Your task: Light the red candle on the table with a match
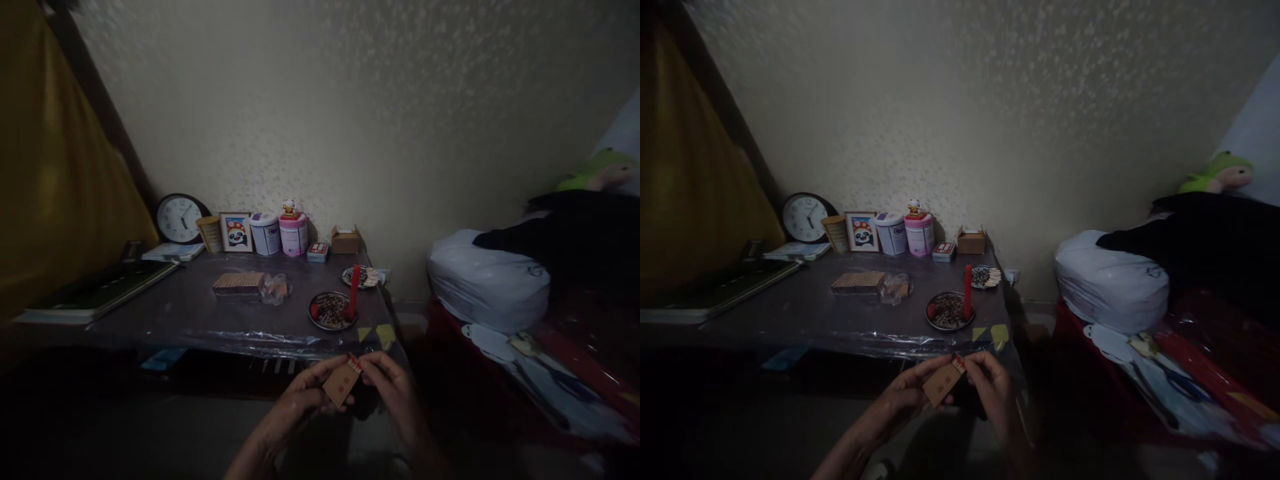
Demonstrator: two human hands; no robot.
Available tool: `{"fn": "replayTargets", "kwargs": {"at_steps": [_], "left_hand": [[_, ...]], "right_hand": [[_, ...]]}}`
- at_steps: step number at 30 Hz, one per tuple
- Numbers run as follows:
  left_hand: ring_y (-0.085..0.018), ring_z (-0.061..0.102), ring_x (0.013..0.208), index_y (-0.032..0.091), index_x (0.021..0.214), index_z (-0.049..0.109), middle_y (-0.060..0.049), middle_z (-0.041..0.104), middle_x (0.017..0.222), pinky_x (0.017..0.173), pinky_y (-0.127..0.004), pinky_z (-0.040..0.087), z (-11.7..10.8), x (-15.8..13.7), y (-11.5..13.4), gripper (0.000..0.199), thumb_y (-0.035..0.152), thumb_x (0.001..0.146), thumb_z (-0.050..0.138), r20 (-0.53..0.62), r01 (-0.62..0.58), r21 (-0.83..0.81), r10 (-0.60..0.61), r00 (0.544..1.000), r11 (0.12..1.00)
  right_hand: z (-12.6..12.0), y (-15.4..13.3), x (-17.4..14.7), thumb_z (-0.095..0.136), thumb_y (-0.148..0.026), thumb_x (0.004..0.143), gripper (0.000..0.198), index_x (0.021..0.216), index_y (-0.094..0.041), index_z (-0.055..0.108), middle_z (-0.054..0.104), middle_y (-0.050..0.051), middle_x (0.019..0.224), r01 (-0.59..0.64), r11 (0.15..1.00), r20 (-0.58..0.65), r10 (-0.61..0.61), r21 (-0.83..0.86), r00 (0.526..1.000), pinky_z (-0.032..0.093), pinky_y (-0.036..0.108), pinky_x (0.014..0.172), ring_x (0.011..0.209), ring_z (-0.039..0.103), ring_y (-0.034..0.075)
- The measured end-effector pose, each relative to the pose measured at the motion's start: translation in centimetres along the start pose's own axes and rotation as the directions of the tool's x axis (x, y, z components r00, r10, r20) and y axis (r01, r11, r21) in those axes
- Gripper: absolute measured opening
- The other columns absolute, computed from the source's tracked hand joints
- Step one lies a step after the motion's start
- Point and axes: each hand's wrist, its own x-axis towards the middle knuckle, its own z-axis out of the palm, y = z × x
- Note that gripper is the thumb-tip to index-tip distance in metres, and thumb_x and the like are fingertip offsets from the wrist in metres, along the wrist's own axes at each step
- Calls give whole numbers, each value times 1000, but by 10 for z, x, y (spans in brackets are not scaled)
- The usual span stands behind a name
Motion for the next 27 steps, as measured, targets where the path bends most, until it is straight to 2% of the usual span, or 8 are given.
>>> {"fn": "replayTargets", "kwargs": {"at_steps": [8, 14, 16, 20, 23, 27], "left_hand": [[-18, 65, 88, 22, 120, 56, -7, 65, 115, 82, -31, 45, -2, -2, 2, 59, 3, 63, 52, -5, 26, 48, -26, 1000, 999], [-19, 65, 85, 20, 120, 55, -7, 65, 111, 83, -33, 44, -6, 0, -1, 61, 1, 62, 53, 26, -25, 75, 24, 999, 997], [-19, 64, 86, 20, 119, 55, -7, 64, 111, 83, -34, 44, -7, 1, -2, 61, 1, 61, 53, 45, -59, 82, 55, 997, 995], [-19, 64, 88, 22, 118, 56, -7, 62, 114, 83, -33, 44, -8, 1, -3, 60, 0, 62, 50, 65, -74, 121, 67, 996, 990], [-18, 63, 86, 23, 117, 56, -6, 64, 110, 83, -33, 43, -8, 1, -3, 60, 1, 62, 50, 72, -74, 159, 63, 995, 984], [-19, 61, 91, 23, 114, 59, -4, 65, 102, 85, -33, 42, -6, -1, 0, 57, 3, 61, 51, 46, -83, 233, 75, 996, 969]], "right_hand": [[0, 4, 1, 59, -50, 73, 32, 70, -18, 63, 63, 1, 66, 76, 996, -6, -76, -45, 997, 46, 26, 62, 66, 58, 17], [1, 4, 0, 58, -40, 77, 20, 75, -20, 62, 65, 3, 74, 160, 980, -33, -165, -117, 986, 47, 29, 69, 74, 61, 19], [1, 2, -1, 57, -35, 79, 16, 77, -21, 64, 64, 3, 79, 259, 947, -12, -266, -189, 964, 46, 29, 74, 79, 61, 19], [1, 1, -5, 49, -25, 87, 17, 85, -22, 65, 63, 4, 85, 460, 806, 107, -455, -374, 884, 46, 25, 74, 82, 60, 16], [0, 5, -5, 47, -21, 88, 18, 89, -23, 65, 62, 4, 88, 502, 744, 156, -487, -441, 859, 47, 24, 75, 83, 61, 15], [-1, 10, -4, 46, -19, 88, 19, 89, -24, 64, 62, 3, 88, 512, 712, 196, -482, -481, 854, 48, 23, 74, 82, 61, 15]]}}
